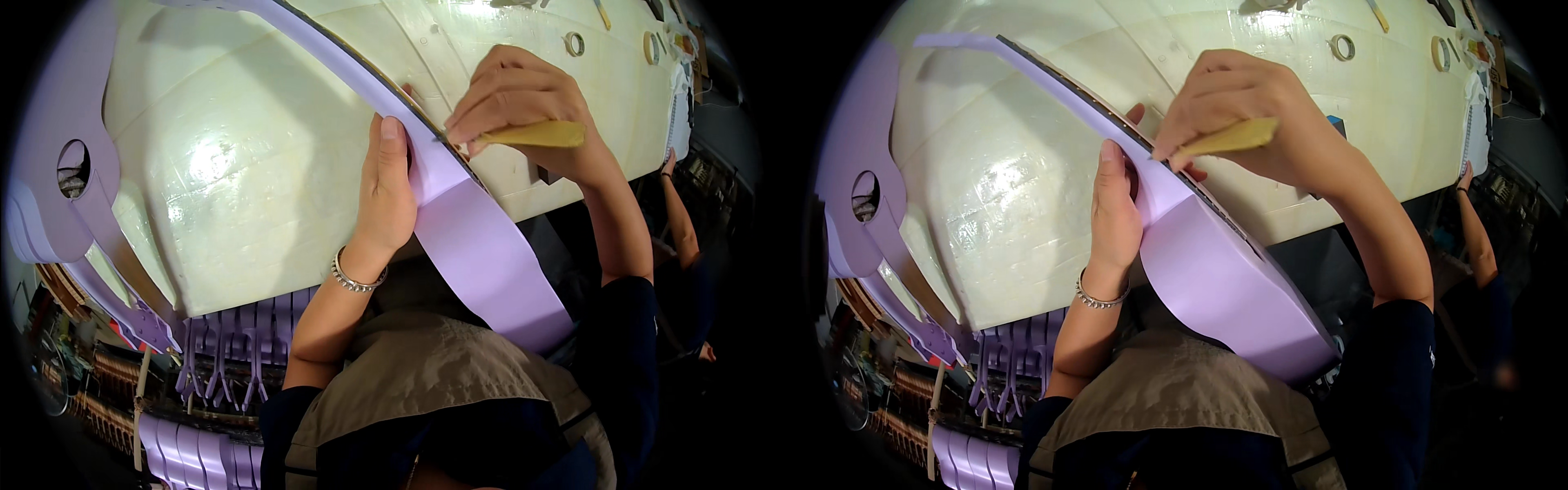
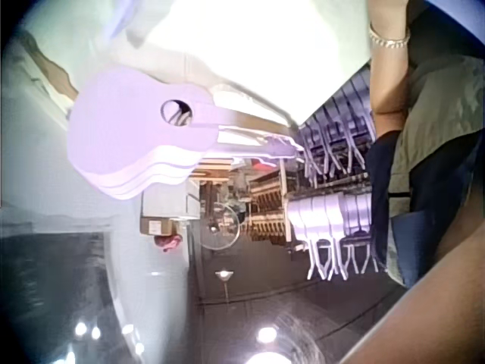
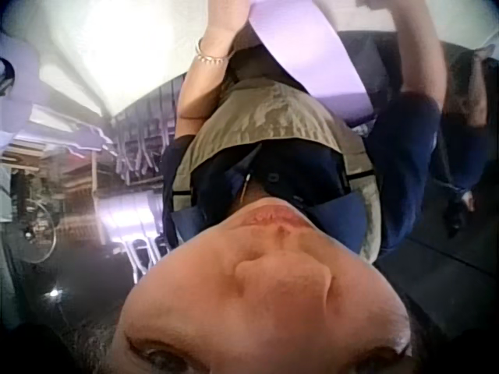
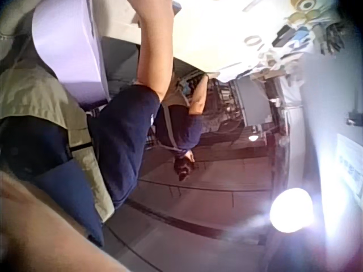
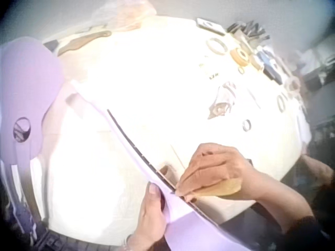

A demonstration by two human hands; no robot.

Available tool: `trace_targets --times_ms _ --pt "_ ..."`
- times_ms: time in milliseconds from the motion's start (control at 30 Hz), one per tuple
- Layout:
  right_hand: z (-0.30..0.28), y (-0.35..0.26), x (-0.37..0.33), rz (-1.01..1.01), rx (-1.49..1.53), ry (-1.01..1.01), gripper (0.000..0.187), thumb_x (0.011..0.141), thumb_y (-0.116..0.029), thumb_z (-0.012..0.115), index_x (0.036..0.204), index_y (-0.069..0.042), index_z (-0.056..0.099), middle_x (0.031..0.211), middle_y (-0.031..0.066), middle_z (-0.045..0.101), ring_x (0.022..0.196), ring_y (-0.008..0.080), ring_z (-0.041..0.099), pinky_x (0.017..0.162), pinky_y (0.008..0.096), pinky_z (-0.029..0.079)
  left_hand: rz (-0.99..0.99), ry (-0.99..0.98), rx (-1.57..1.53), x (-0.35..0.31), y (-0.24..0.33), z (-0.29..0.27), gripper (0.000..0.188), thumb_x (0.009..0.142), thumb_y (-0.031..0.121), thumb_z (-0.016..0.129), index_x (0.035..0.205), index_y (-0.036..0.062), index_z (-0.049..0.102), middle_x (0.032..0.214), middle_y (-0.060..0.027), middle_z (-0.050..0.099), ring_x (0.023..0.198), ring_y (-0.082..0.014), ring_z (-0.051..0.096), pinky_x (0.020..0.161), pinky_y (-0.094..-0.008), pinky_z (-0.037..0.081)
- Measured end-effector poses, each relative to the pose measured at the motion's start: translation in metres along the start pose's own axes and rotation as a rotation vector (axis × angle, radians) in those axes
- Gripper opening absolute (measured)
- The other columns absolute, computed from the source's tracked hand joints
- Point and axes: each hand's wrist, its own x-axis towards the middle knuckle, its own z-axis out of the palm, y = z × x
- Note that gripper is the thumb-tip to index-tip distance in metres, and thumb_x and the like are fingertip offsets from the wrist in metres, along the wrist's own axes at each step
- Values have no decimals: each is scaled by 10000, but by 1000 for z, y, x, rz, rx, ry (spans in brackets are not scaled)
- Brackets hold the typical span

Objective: The person sands the edges of purple guitar necks using a sanding block and a small wooden tool. They wipe the necks with a cloth, inspect the surfaces, and place the finished necks back on a rack. The person repeats this process for multiple guitar necks in a workshop setting.

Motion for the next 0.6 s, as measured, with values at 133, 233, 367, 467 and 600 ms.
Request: trace_targets --times_ms 133,233,367,467,600 --pt "-8 -6 -17 36 39 -78 148 587 -133 737 719 -106 677 748 -21 654 713 166 544 597 260 446 13 1 17 -3 9 2 605 973 436 175 1368 -20 224 895 -131 569 844 -197 584 772 -316 483" --pt "-5 -4 -17 42 43 -21 169 586 -155 737 741 -108 687 748 -27 653 703 171 529 596 260 440 -14 7 19 -1 8 4 602 974 433 176 1368 -20 228 887 -129 568 819 -179 568 761 -306 474" --pt "-5 -3 -24 0 46 -43 179 589 -158 736 754 -106 692 755 -24 655 714 176 528 601 261 437 -9 0 2 -2 8 3 600 975 432 174 1369 -18 224 882 -130 570 823 -176 569 749 -308 474" --pt "-10 -7 -31 35 30 -69 184 587 -162 736 757 -108 693 760 -26 656 721 175 524 610 264 437 -30 16 -8 -3 13 7 604 975 433 171 1369 -21 219 876 -136 572 826 -186 573 752 -311 474" --pt "-3 -6 -31 47 38 -3 176 575 -172 734 735 -111 693 760 -35 656 720 173 515 621 271 437 -38 28 -9 -2 12 6 604 975 430 170 1367 -27 216 862 -145 575 821 -202 577 759 -317 471"
